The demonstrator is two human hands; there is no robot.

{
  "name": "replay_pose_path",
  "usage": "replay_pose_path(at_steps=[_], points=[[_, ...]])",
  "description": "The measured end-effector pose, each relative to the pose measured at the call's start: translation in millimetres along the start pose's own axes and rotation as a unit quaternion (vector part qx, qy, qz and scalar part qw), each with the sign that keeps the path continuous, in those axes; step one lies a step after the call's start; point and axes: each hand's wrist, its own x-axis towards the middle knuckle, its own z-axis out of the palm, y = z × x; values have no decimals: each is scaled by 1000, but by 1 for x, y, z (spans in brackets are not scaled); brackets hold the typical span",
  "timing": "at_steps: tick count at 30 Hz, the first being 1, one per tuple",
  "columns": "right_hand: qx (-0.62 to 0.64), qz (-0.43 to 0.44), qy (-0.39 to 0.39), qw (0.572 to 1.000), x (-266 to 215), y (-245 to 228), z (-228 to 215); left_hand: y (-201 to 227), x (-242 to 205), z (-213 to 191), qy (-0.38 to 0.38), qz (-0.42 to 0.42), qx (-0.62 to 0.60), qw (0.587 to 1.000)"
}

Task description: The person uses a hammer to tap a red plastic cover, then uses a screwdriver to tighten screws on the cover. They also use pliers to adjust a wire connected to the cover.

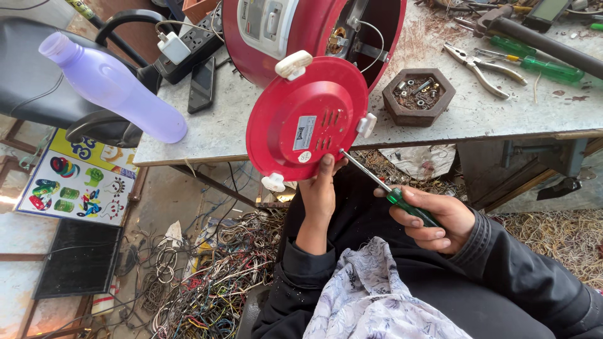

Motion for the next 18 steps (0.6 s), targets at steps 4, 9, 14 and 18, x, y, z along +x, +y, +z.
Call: replay_pose_path(at_steps=[4, 9, 14, 18], points=[[7, -7, -1, 1000, 4, -1, 1, 1, 2, 2, -10, 69, 32, 997], [4, 7, 8, 1000, 4, -4, 8, 6, 5, 5, -29, 90, 96, 991], [-47, 26, 74, 996, -2, -16, 13, 2, 13, 8, -45, 132, 142, 980], [-113, 14, 95, 989, 2, -26, 10, -3, 20, 8, -40, 106, 139, 984]])
